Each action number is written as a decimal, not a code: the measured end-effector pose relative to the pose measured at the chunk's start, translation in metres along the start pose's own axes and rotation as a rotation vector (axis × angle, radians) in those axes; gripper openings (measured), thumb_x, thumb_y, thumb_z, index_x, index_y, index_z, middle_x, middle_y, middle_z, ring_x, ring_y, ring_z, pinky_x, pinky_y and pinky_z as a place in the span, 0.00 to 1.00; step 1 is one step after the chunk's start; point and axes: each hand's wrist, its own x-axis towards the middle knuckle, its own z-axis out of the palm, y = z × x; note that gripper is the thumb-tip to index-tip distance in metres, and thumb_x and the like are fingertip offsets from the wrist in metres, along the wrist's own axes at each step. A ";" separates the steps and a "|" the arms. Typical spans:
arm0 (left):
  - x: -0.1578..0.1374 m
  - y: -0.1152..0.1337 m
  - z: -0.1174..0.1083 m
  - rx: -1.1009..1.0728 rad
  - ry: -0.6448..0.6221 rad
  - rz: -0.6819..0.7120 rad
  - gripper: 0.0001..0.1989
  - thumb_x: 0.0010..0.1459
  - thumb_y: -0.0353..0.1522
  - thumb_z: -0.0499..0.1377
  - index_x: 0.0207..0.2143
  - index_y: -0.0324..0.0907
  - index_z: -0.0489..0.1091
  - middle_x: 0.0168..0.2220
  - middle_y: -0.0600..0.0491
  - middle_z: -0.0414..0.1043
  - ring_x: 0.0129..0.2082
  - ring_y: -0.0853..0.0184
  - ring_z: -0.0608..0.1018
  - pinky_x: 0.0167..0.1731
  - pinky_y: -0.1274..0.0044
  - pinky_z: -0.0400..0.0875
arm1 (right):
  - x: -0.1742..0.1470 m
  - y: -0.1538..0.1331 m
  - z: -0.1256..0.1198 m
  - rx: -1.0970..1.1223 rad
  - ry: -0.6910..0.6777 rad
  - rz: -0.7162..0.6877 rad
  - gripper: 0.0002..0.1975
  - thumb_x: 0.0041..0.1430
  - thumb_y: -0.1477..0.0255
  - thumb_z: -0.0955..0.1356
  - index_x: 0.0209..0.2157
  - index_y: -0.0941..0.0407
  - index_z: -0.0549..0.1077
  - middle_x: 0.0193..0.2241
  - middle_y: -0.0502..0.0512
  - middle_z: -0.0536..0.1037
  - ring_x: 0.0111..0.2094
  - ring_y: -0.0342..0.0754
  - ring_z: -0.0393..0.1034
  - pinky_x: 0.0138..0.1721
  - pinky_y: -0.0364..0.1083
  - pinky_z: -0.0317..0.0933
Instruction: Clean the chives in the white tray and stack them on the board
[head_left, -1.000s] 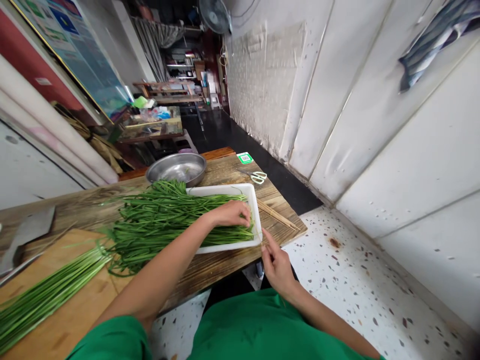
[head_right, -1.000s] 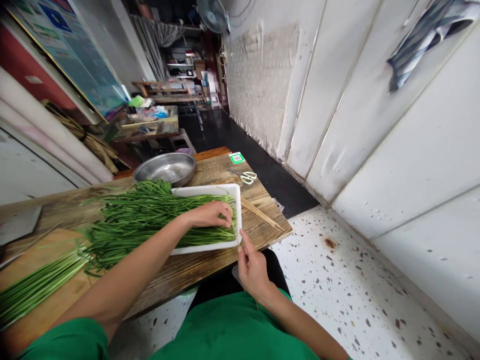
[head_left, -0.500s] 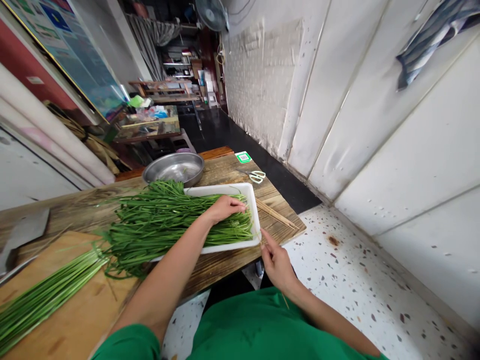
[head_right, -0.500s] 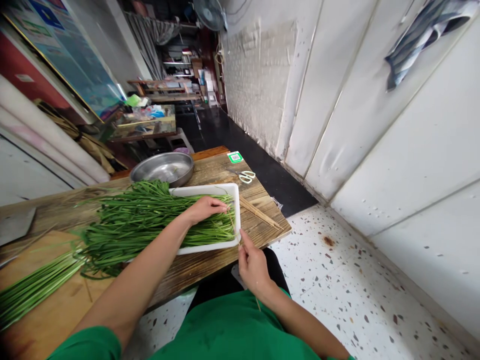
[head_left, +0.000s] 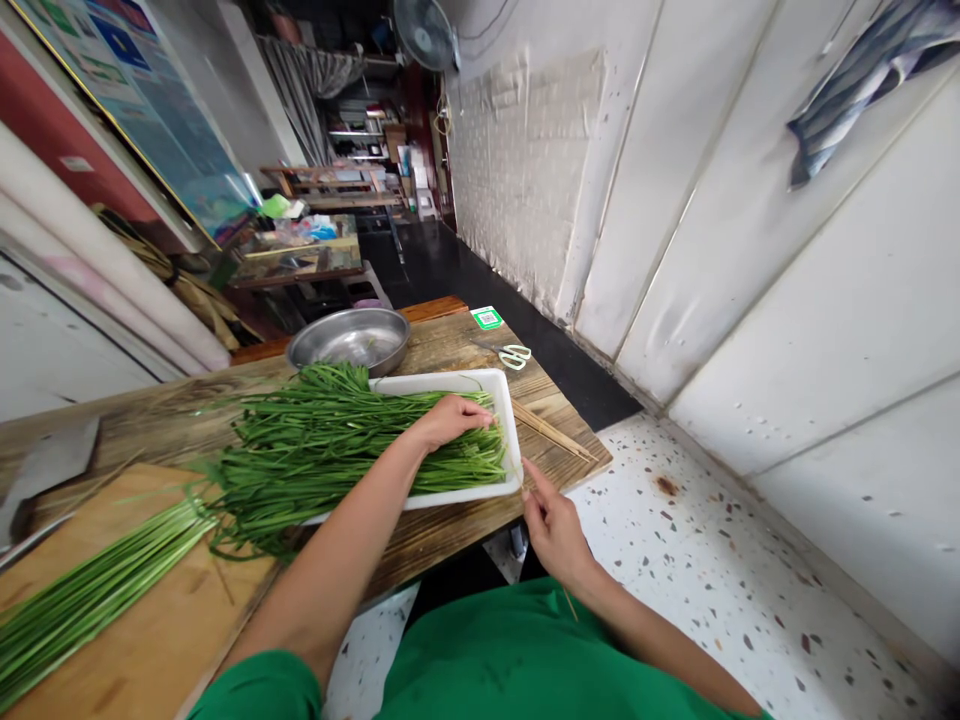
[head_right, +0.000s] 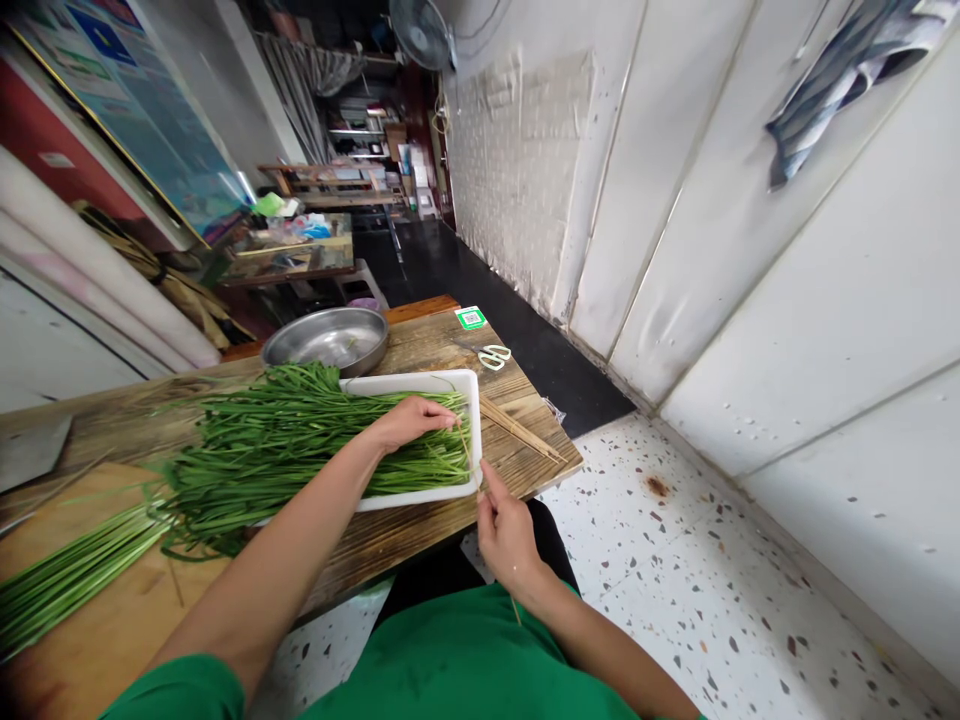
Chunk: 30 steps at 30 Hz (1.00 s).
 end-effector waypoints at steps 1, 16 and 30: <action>0.000 0.000 0.000 0.000 -0.001 0.003 0.18 0.45 0.40 0.58 0.33 0.36 0.74 0.34 0.49 0.75 0.36 0.64 0.74 0.40 0.75 0.64 | 0.000 0.000 0.000 -0.007 0.000 0.002 0.22 0.58 0.71 0.57 0.55 0.59 0.59 0.18 0.48 0.67 0.18 0.42 0.58 0.21 0.40 0.55; -0.001 -0.001 -0.002 -0.010 -0.014 0.022 0.18 0.46 0.42 0.57 0.31 0.37 0.74 0.34 0.51 0.75 0.37 0.64 0.73 0.40 0.76 0.63 | -0.002 -0.001 0.001 0.007 0.000 -0.007 0.23 0.58 0.71 0.57 0.55 0.58 0.59 0.18 0.48 0.66 0.17 0.41 0.55 0.20 0.39 0.54; -0.001 -0.003 -0.002 -0.019 -0.018 0.025 0.17 0.45 0.42 0.57 0.30 0.38 0.75 0.34 0.51 0.75 0.38 0.64 0.73 0.41 0.76 0.63 | -0.003 0.002 0.002 0.016 -0.009 0.005 0.22 0.58 0.70 0.57 0.55 0.59 0.59 0.17 0.47 0.65 0.18 0.42 0.56 0.20 0.40 0.53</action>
